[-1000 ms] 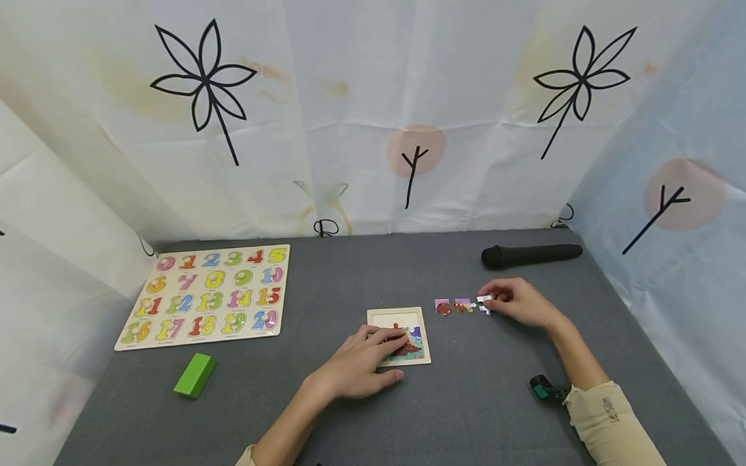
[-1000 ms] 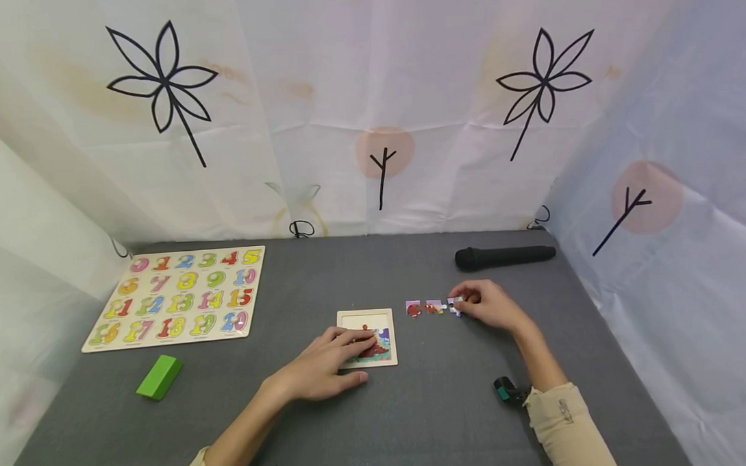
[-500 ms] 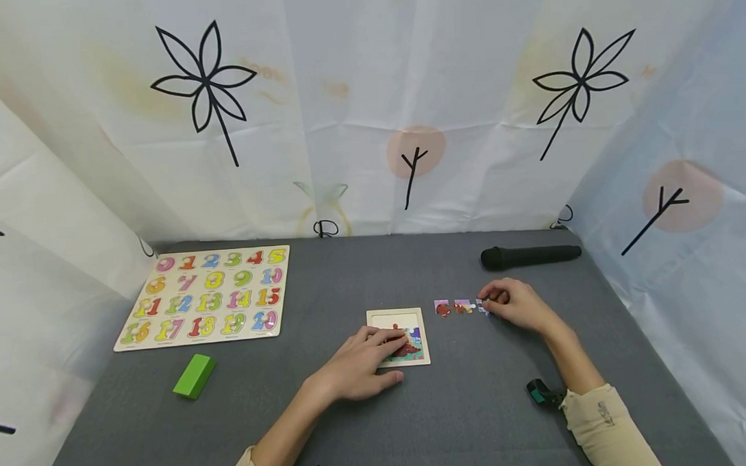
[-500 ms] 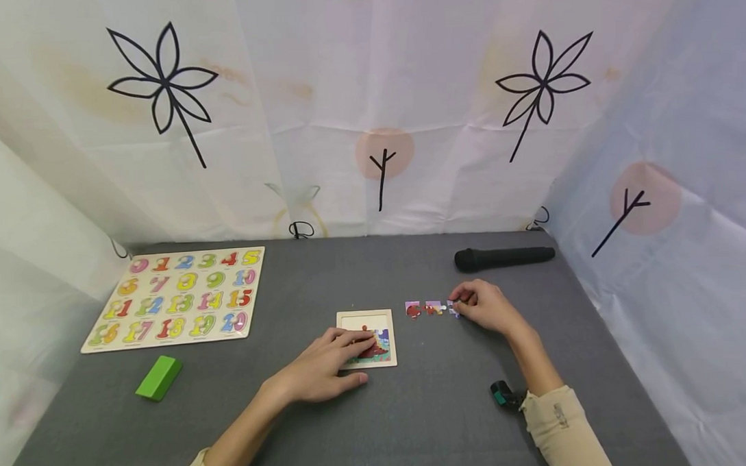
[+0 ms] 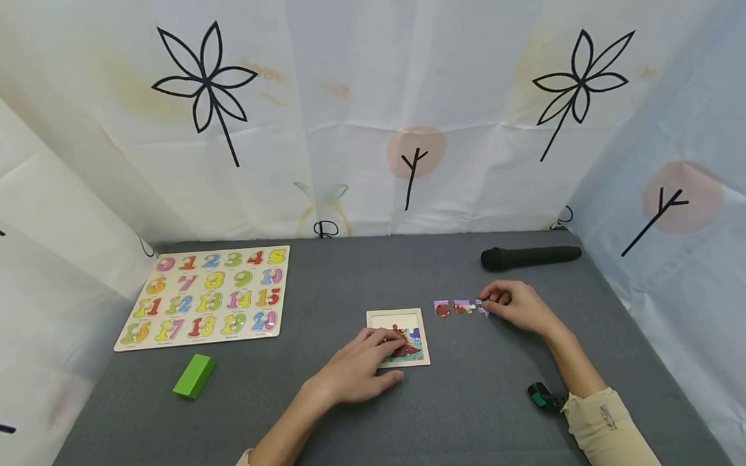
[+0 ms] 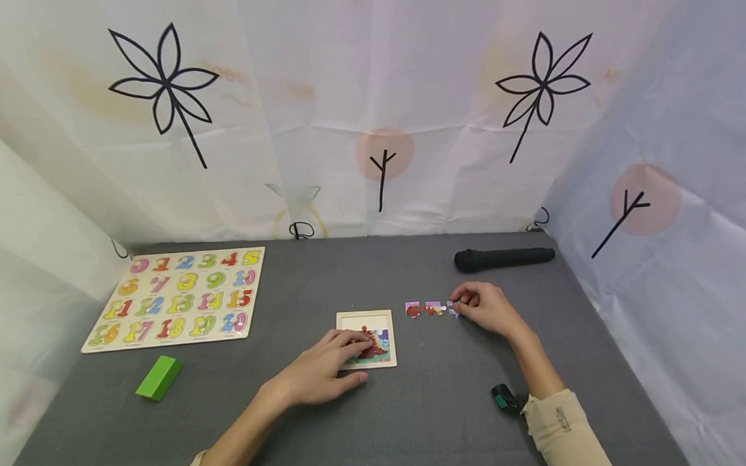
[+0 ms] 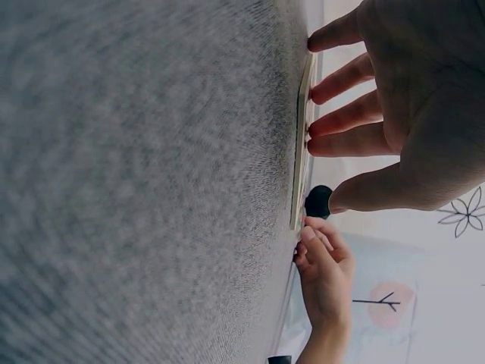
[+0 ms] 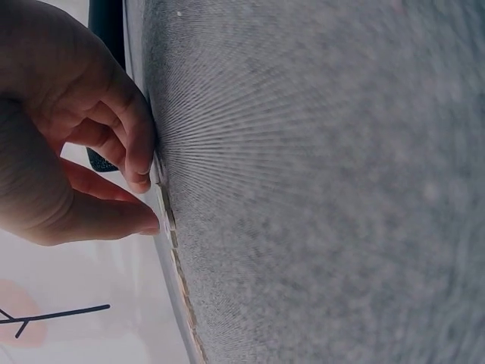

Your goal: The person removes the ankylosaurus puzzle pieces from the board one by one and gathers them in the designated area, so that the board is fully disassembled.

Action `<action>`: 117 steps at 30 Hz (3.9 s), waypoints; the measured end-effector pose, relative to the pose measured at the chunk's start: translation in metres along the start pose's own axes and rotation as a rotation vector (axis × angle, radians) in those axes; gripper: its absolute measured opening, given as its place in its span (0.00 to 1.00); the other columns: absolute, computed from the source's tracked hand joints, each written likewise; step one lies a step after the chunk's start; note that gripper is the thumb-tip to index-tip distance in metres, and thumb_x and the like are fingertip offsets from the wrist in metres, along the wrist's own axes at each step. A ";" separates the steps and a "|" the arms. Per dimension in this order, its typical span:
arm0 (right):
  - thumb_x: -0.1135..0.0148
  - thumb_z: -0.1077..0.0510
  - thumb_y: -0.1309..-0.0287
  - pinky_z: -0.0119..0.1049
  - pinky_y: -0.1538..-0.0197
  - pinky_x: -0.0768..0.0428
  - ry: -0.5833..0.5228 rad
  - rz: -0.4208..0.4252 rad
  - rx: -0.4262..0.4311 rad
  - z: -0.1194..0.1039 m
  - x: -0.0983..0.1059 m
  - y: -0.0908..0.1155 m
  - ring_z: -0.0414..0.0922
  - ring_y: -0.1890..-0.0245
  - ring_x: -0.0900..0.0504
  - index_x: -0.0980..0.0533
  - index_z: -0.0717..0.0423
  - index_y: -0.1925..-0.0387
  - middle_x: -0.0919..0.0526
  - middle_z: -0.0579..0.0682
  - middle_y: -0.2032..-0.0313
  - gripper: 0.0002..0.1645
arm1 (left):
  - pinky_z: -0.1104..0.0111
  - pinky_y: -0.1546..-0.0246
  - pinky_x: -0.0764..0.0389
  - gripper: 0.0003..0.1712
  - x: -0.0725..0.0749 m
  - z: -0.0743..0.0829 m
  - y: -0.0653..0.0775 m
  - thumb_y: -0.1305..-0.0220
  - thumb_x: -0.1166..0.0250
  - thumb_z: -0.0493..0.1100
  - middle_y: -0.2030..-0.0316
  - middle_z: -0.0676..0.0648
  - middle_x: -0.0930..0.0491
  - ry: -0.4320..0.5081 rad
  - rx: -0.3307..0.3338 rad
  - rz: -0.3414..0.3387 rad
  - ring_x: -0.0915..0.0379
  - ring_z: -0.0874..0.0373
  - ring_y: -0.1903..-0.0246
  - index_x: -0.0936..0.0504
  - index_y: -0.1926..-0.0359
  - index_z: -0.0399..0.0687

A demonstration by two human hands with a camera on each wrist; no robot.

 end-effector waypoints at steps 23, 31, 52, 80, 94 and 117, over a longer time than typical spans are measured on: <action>0.32 0.66 0.28 0.35 0.67 0.14 -0.285 -0.045 0.105 -0.033 -0.007 0.000 0.39 0.69 0.14 0.17 0.71 0.49 0.11 0.66 0.58 0.11 | 0.52 0.26 0.24 0.34 0.001 0.006 0.019 0.22 0.34 0.57 0.24 0.48 0.27 -0.012 0.010 -0.055 0.30 0.51 0.29 0.24 0.24 0.46; 0.32 0.65 0.28 0.37 0.64 0.13 -0.347 -0.106 0.104 -0.060 -0.032 -0.006 0.43 0.68 0.13 0.16 0.68 0.50 0.10 0.65 0.59 0.11 | 0.51 0.25 0.24 0.36 0.003 0.003 0.031 0.23 0.33 0.56 0.26 0.47 0.27 -0.038 0.031 -0.049 0.30 0.51 0.27 0.25 0.23 0.42; 0.31 0.60 0.28 0.28 0.59 0.15 -0.417 -0.341 0.205 -0.150 -0.134 -0.026 0.39 0.64 0.13 0.14 0.65 0.50 0.09 0.60 0.61 0.12 | 0.48 0.35 0.17 0.34 0.008 -0.007 0.038 0.23 0.33 0.55 0.27 0.51 0.27 0.051 0.056 -0.102 0.28 0.54 0.30 0.24 0.23 0.46; 0.21 0.59 0.38 0.27 0.67 0.25 -0.187 -0.351 0.185 -0.162 -0.148 -0.033 0.33 0.75 0.24 0.13 0.56 0.60 0.14 0.48 0.70 0.08 | 0.46 0.39 0.16 0.34 0.007 -0.010 0.038 0.23 0.33 0.55 0.28 0.54 0.27 0.063 0.055 -0.126 0.27 0.56 0.31 0.25 0.22 0.48; 0.28 0.62 0.31 0.27 0.59 0.19 -0.307 -0.351 0.279 -0.163 -0.142 -0.023 0.35 0.63 0.17 0.19 0.57 0.56 0.12 0.53 0.62 0.07 | 0.44 0.40 0.16 0.34 0.006 -0.009 0.038 0.22 0.34 0.55 0.28 0.54 0.27 0.067 0.070 -0.124 0.28 0.56 0.31 0.24 0.23 0.47; 0.31 0.62 0.27 0.33 0.60 0.14 -0.413 -0.254 0.167 -0.117 -0.090 -0.008 0.44 0.64 0.13 0.18 0.64 0.51 0.12 0.61 0.59 0.09 | 0.45 0.36 0.18 0.34 0.005 -0.011 0.037 0.23 0.33 0.56 0.27 0.51 0.27 0.074 0.102 -0.138 0.29 0.54 0.30 0.23 0.24 0.46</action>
Point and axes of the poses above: each hand's wrist, its own y-axis away from the middle knuckle, its own x-axis out of the back of the hand, z = x × y, the point moved 10 cm from there along -y, towards the middle knuckle
